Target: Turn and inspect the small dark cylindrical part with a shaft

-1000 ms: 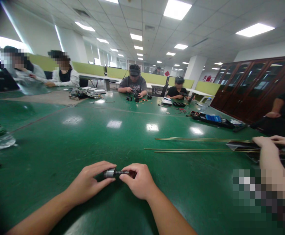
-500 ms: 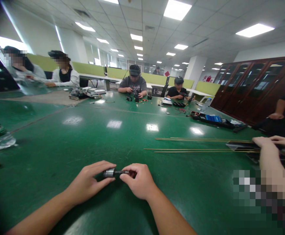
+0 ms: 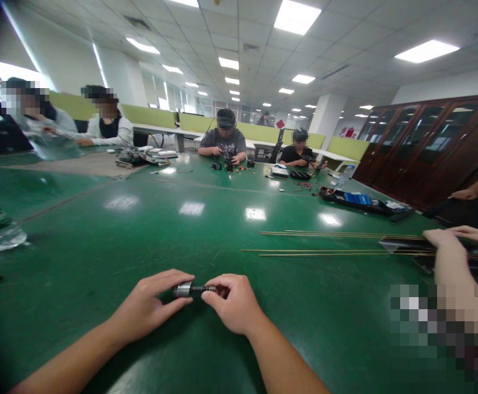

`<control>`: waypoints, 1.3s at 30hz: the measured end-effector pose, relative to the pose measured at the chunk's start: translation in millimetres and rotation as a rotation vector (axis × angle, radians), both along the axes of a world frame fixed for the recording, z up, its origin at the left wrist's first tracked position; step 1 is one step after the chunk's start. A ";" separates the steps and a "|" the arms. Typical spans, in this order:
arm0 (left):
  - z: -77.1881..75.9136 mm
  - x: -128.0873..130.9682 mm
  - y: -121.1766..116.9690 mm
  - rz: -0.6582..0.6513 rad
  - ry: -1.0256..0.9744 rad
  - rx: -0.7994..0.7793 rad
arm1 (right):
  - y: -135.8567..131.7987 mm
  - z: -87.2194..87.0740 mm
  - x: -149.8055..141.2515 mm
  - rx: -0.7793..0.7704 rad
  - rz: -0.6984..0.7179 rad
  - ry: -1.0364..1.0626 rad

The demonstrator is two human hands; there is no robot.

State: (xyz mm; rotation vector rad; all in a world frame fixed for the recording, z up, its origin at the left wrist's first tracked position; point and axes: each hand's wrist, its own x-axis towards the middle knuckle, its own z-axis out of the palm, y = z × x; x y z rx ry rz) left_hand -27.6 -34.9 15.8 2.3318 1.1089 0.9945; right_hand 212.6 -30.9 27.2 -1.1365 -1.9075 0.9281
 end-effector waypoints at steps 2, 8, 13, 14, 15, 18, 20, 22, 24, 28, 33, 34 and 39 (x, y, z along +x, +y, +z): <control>-0.1 0.0 0.0 -0.001 0.002 0.000 | 0.1 -0.7 -0.1 -0.004 0.003 0.005; 0.3 1.0 0.4 0.000 0.003 -0.003 | 0.4 -2.8 -0.6 -0.006 0.001 0.008; -1.3 -0.4 0.2 0.008 0.003 -0.005 | 0.6 -2.9 -1.0 -0.002 0.001 0.009; -1.5 -0.7 0.1 0.009 0.003 -0.005 | 0.7 -2.7 -1.0 -0.002 0.002 0.010; -1.5 -0.9 0.1 0.008 0.004 -0.006 | 0.8 -2.5 -0.9 -0.003 0.003 0.011; -1.0 -0.9 0.0 0.003 0.007 -0.011 | 0.9 -2.2 -0.4 -0.002 0.004 0.010; -0.6 -0.6 0.0 0.004 0.005 -0.010 | 0.8 -2.2 -0.3 -0.002 0.002 0.010; -0.2 -0.4 0.1 0.007 0.004 -0.006 | 0.9 -2.3 -0.3 -0.003 0.003 0.011; 0.0 -0.3 0.3 0.008 0.005 -0.004 | 1.1 -2.3 -0.4 -0.007 0.004 0.015; -1.0 -0.7 0.9 0.010 0.005 -0.003 | 1.1 -1.9 0.1 -0.009 0.008 0.023; -2.5 -1.0 0.6 0.016 0.011 0.005 | 1.2 -1.4 1.5 -0.010 0.006 0.026; -2.4 -1.0 0.7 0.017 0.011 0.007 | 1.4 -1.4 1.6 -0.009 0.005 0.024; -1.6 -0.8 1.9 0.020 0.010 0.017 | 2.0 -1.9 1.7 -0.011 -0.001 0.022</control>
